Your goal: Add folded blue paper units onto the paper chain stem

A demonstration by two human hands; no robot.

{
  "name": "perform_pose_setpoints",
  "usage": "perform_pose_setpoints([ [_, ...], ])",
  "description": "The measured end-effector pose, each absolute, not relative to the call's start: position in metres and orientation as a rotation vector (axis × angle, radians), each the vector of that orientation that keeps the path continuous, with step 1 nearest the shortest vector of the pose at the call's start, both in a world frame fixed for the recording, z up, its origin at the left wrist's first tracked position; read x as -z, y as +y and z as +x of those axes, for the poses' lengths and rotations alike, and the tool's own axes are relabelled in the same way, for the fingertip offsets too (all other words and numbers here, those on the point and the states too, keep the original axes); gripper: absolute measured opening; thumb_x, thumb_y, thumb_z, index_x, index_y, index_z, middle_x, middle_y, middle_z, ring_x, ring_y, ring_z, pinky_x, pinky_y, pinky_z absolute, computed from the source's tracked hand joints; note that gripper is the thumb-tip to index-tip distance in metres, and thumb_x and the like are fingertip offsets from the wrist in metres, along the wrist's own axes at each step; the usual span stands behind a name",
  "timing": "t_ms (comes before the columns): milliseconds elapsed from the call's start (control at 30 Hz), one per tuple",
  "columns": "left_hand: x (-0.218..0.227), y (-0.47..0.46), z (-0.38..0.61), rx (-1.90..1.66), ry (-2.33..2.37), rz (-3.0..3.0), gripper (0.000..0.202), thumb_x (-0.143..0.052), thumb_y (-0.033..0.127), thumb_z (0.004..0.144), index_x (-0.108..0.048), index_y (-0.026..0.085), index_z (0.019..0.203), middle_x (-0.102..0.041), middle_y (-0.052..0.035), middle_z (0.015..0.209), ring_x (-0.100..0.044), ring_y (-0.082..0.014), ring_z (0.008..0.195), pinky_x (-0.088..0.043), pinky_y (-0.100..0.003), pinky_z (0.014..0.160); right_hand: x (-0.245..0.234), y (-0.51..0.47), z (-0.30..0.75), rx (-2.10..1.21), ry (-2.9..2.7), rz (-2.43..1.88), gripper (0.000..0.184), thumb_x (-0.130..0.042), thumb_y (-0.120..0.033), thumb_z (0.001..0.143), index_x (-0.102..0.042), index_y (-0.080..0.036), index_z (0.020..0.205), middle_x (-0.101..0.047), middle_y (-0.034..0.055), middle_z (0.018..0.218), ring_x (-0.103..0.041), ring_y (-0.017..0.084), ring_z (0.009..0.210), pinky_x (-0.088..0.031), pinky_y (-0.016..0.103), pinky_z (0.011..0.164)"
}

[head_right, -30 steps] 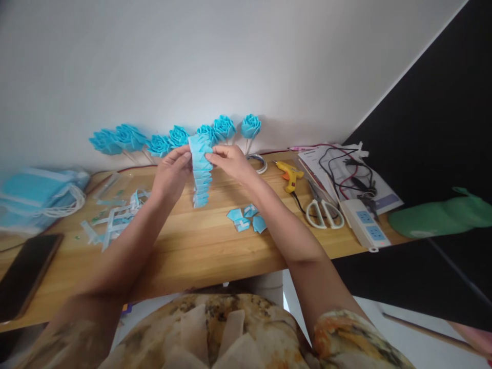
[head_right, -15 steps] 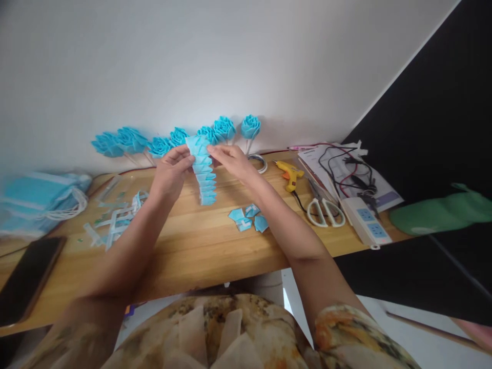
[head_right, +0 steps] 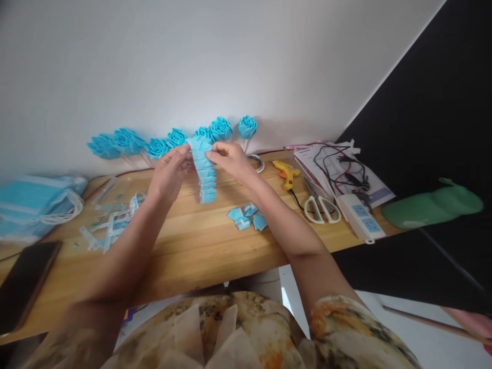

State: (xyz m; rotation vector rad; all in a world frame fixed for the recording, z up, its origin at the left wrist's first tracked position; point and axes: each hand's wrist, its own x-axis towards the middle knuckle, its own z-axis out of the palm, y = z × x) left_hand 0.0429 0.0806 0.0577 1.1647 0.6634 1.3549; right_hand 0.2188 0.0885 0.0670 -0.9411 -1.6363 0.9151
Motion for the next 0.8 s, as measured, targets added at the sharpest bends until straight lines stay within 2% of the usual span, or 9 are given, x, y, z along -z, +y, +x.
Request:
perform_pose_setpoints([
  [100,-0.06,0.08,0.039,-1.246,0.746,1.307,0.031,-0.073,0.044,0.076,-0.074,0.017,0.092,-0.068,-0.0025,0.077,-0.059,-0.0123,0.067,-0.048,-0.024,0.064,-0.067,0.088,0.218,-0.891,-1.623,-0.951,0.031,-0.063,-0.04,0.078,-0.047,-0.019,0.061,-0.042,-0.0052,0.06,-0.039,0.01,0.061,-0.032,0.024,0.059],
  [300,-0.063,0.081,0.035,-1.239,0.885,1.419,0.019,-0.077,0.032,0.067,-0.076,0.015,0.076,-0.067,-0.0008,0.067,-0.054,-0.0111,0.06,-0.044,-0.024,0.06,-0.062,0.089,0.217,-0.931,-1.604,-0.915,0.031,-0.063,-0.04,0.081,-0.053,-0.017,0.062,-0.046,-0.0044,0.061,-0.044,0.01,0.062,-0.036,0.023,0.061],
  [433,-0.062,0.082,0.036,-1.296,0.867,1.374,0.018,-0.076,0.032,0.068,-0.074,0.015,0.072,-0.066,-0.0004,0.065,-0.056,-0.0115,0.06,-0.046,-0.024,0.062,-0.065,0.086,0.215,-1.01,-1.548,-0.859,0.039,-0.055,-0.051,0.087,-0.06,-0.017,0.069,-0.057,-0.0005,0.07,-0.054,0.013,0.071,-0.044,0.026,0.069],
  [533,-0.06,0.082,0.036,-1.358,0.83,1.304,0.021,-0.077,0.035,0.068,-0.073,0.016,0.074,-0.066,0.0001,0.066,-0.058,-0.0119,0.06,-0.049,-0.026,0.064,-0.069,0.081,0.215,-1.06,-1.568,-0.804,0.041,-0.055,-0.056,0.087,-0.061,-0.018,0.073,-0.059,0.0,0.075,-0.055,0.013,0.075,-0.046,0.026,0.072],
  [700,-0.06,0.079,0.039,-1.401,0.812,1.299,0.023,-0.077,0.036,0.069,-0.072,0.015,0.075,-0.063,0.001,0.063,-0.057,-0.0108,0.057,-0.05,-0.025,0.062,-0.072,0.078,0.216,-1.028,-1.661,-0.799,0.032,-0.064,-0.047,0.083,-0.058,-0.018,0.071,-0.052,-0.0035,0.069,-0.049,0.011,0.069,-0.041,0.023,0.067],
  [800,-0.062,0.076,0.042,-1.409,0.782,1.313,0.022,-0.077,0.035,0.069,-0.072,0.014,0.077,-0.063,0.0007,0.065,-0.056,-0.0103,0.057,-0.049,-0.024,0.061,-0.07,0.08,0.217,-1.033,-1.703,-0.81,0.028,-0.067,-0.043,0.079,-0.058,-0.017,0.073,-0.053,-0.0035,0.07,-0.048,0.011,0.068,-0.04,0.024,0.066],
])
